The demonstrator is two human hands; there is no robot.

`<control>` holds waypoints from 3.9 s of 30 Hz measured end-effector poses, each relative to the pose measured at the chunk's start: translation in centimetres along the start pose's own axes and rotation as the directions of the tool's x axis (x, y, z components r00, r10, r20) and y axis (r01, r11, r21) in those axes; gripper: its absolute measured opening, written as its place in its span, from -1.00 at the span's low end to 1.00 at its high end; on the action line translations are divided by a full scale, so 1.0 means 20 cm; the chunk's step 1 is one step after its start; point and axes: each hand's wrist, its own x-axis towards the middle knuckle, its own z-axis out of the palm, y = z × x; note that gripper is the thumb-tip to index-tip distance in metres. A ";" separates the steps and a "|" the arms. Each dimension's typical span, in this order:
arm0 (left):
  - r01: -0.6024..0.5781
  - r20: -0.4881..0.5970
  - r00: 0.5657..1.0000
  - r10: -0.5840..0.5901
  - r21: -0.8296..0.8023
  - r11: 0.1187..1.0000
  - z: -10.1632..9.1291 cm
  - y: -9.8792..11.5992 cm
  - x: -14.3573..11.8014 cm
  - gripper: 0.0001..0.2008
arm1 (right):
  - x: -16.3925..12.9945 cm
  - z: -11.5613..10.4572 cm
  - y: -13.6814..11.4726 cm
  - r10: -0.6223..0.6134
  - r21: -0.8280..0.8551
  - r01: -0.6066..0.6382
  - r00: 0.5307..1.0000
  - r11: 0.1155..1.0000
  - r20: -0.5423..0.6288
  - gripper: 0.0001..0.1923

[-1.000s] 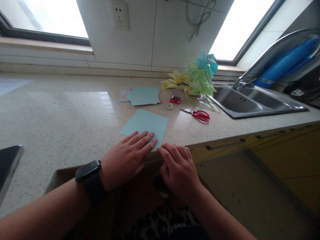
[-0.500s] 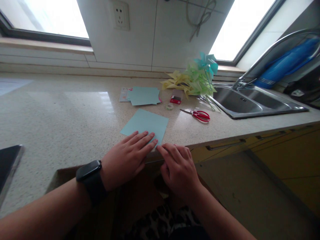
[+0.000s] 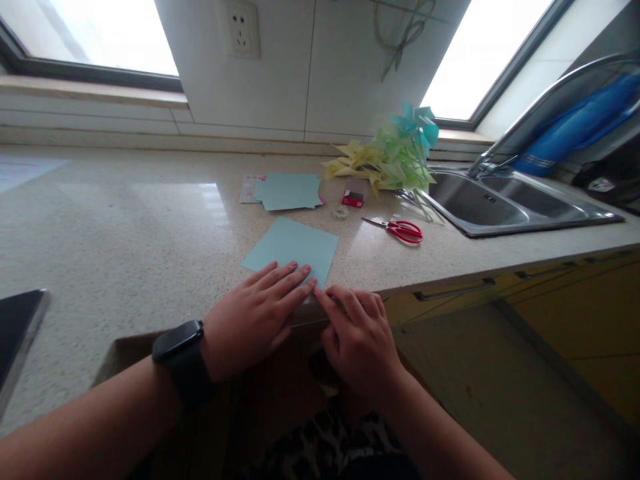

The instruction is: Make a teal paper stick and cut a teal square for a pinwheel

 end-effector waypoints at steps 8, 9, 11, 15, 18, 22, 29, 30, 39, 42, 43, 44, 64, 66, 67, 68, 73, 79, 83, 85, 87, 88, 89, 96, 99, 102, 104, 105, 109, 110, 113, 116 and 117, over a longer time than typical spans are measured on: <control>0.005 -0.018 1.000 -0.005 -0.010 1.000 0.00 0.00 0.00 -0.31 | 0.01 -0.01 -0.01 0.010 -0.031 -0.009 1.000 0.999 0.025 -0.47; 0.006 -0.018 1.000 -0.006 -0.005 1.000 0.01 0.00 0.00 -0.30 | 0.01 -0.01 -0.01 0.009 -0.033 -0.009 1.000 0.999 0.024 -0.47; 0.003 -0.012 1.000 -0.003 0.006 1.000 0.00 0.01 0.00 -0.29 | 0.01 -0.01 -0.01 0.009 -0.033 -0.008 1.000 0.999 0.020 -0.47; 0.008 -0.014 1.000 -0.007 0.028 1.000 0.00 0.00 0.00 -0.32 | 0.02 -0.01 -0.01 0.011 -0.030 -0.011 1.000 1.000 0.020 -0.47; 0.033 -0.029 0.999 -0.032 0.037 0.999 -0.01 0.00 -0.01 -0.34 | 0.02 -0.01 -0.01 0.010 -0.034 -0.009 1.000 0.999 0.022 -0.48; 0.085 -0.012 0.996 -0.085 0.027 0.996 -0.02 0.01 0.00 -0.36 | 0.02 -0.01 -0.01 0.005 -0.045 -0.004 1.000 0.999 0.025 -0.47; 0.095 -0.016 0.995 -0.095 0.003 0.995 -0.02 0.01 0.00 -0.35 | 0.03 -0.01 -0.02 0.010 -0.070 -0.008 0.999 0.998 0.041 -0.45; 0.095 -0.018 0.995 -0.095 0.002 0.995 -0.02 0.01 0.00 -0.36 | 0.04 -0.01 -0.02 0.012 -0.075 -0.008 0.999 0.997 0.045 -0.46; 0.118 -0.012 0.993 -0.119 -0.029 0.993 0.00 0.00 0.00 -0.30 | 0.07 -0.02 -0.03 0.017 -0.125 -0.008 0.997 0.992 0.073 -0.49; 0.123 -0.007 0.992 -0.123 -0.031 0.992 0.00 0.00 0.00 -0.30 | 0.07 -0.02 -0.03 0.023 -0.138 -0.011 0.996 0.990 0.084 -0.49; 0.123 -0.007 0.992 -0.123 -0.031 0.992 0.01 0.00 0.00 -0.30 | 0.07 -0.02 -0.03 0.026 -0.143 -0.013 0.996 0.990 0.089 -0.48; 0.122 -0.008 0.992 -0.122 -0.031 0.992 0.01 0.00 0.00 -0.30 | 0.07 -0.02 -0.03 0.028 -0.150 -0.013 0.995 0.989 0.094 -0.47; 0.077 -0.029 0.997 -0.078 -0.050 0.996 -0.02 0.01 0.00 -0.46 | 0.06 -0.03 -0.01 -0.003 -0.055 0.007 0.996 0.998 0.084 -0.52; 0.075 -0.033 0.997 -0.077 -0.046 0.996 -0.02 0.01 0.00 -0.45 | 0.05 -0.03 0.00 -0.007 -0.017 0.008 0.997 1.000 0.070 -0.55; 0.075 -0.035 0.996 -0.077 -0.043 0.996 -0.02 0.01 0.00 -0.45 | 0.04 -0.03 0.00 -0.008 -0.001 0.008 0.998 1.000 0.064 -0.56; 0.076 -0.036 0.996 -0.077 -0.040 0.996 -0.02 0.01 0.00 -0.46 | 0.03 -0.03 0.00 -0.009 0.010 0.009 0.998 1.000 0.059 -0.57; 0.065 -0.046 0.997 -0.067 -0.027 0.997 -0.02 0.01 0.01 -0.47 | 0.03 -0.04 0.01 -0.019 0.025 0.018 0.999 1.000 0.051 -0.59; 0.061 -0.045 0.997 -0.062 -0.027 0.998 -0.02 0.00 0.00 -0.49 | 0.04 -0.04 0.01 -0.008 -0.006 0.009 0.998 1.000 0.061 -0.52; 0.063 -0.048 0.997 -0.064 -0.030 0.998 -0.02 0.00 0.00 -0.50 | 0.05 -0.03 0.01 0.000 -0.040 0.003 0.997 0.999 0.078 -0.49; 0.061 -0.050 0.997 -0.063 -0.026 0.998 -0.02 0.00 0.01 -0.50 | 0.05 -0.03 0.00 0.004 -0.058 0.001 0.996 0.998 0.084 -0.48; 0.059 -0.048 0.997 -0.060 -0.021 0.998 -0.02 0.00 0.01 -0.49 | 0.05 -0.03 0.00 0.010 -0.071 -0.003 0.996 0.997 0.094 -0.47; 0.060 -0.046 0.997 -0.061 -0.020 0.998 -0.02 0.00 0.01 -0.48 | 0.06 -0.03 0.00 0.014 -0.075 -0.006 0.995 0.997 0.100 -0.47; 0.061 -0.043 0.997 -0.062 -0.020 0.998 -0.02 0.00 0.01 -0.47 | 0.06 -0.03 0.00 0.018 -0.077 -0.010 0.994 0.997 0.107 -0.47; 0.060 -0.034 0.998 -0.061 -0.033 0.998 -0.02 0.00 0.00 -0.45 | 0.08 -0.02 -0.02 0.035 -0.115 -0.022 0.993 0.993 0.109 -0.45; 0.060 -0.035 0.997 -0.062 -0.041 0.997 -0.02 0.00 0.00 -0.44 | 0.08 -0.02 -0.03 0.039 -0.129 -0.025 0.994 0.991 0.106 -0.46; 0.067 -0.020 0.998 -0.068 -0.045 0.997 -0.02 0.01 0.00 -0.45 | 0.09 -0.03 -0.03 0.047 -0.140 -0.032 0.994 0.990 0.102 -0.47; 0.068 -0.017 0.997 -0.069 -0.048 0.997 -0.02 0.01 0.01 -0.45 | 0.09 -0.03 -0.04 0.055 -0.144 -0.039 0.993 0.989 0.106 -0.47; 0.068 -0.018 0.997 -0.069 -0.049 0.996 -0.02 0.01 0.01 -0.45 | 0.09 -0.03 -0.04 0.059 -0.145 -0.043 0.992 0.988 0.109 -0.47; 0.070 -0.015 0.997 -0.071 -0.049 0.996 -0.01 0.00 0.01 -0.44 | 0.10 -0.03 -0.05 0.076 -0.140 -0.062 0.992 0.988 0.100 -0.47; 0.070 -0.015 0.997 -0.071 -0.048 0.996 -0.01 0.00 0.01 -0.45 | 0.09 -0.03 -0.05 0.078 -0.134 -0.065 0.992 0.989 0.095 -0.47; 0.073 -0.020 0.997 -0.074 -0.039 0.997 -0.02 0.01 0.01 -0.47 | 0.08 -0.03 -0.05 0.075 -0.107 -0.067 0.994 0.992 0.076 -0.51; 0.076 -0.025 0.997 -0.077 -0.030 0.997 -0.03 0.01 0.01 -0.50 | 0.06 -0.03 -0.05 0.064 -0.069 -0.060 0.996 0.996 0.056 -0.55; 0.076 -0.025 0.997 -0.077 -0.029 0.997 -0.03 0.01 0.01 -0.51 | 0.05 -0.04 -0.05 0.061 -0.058 -0.058 0.997 0.997 0.049 -0.55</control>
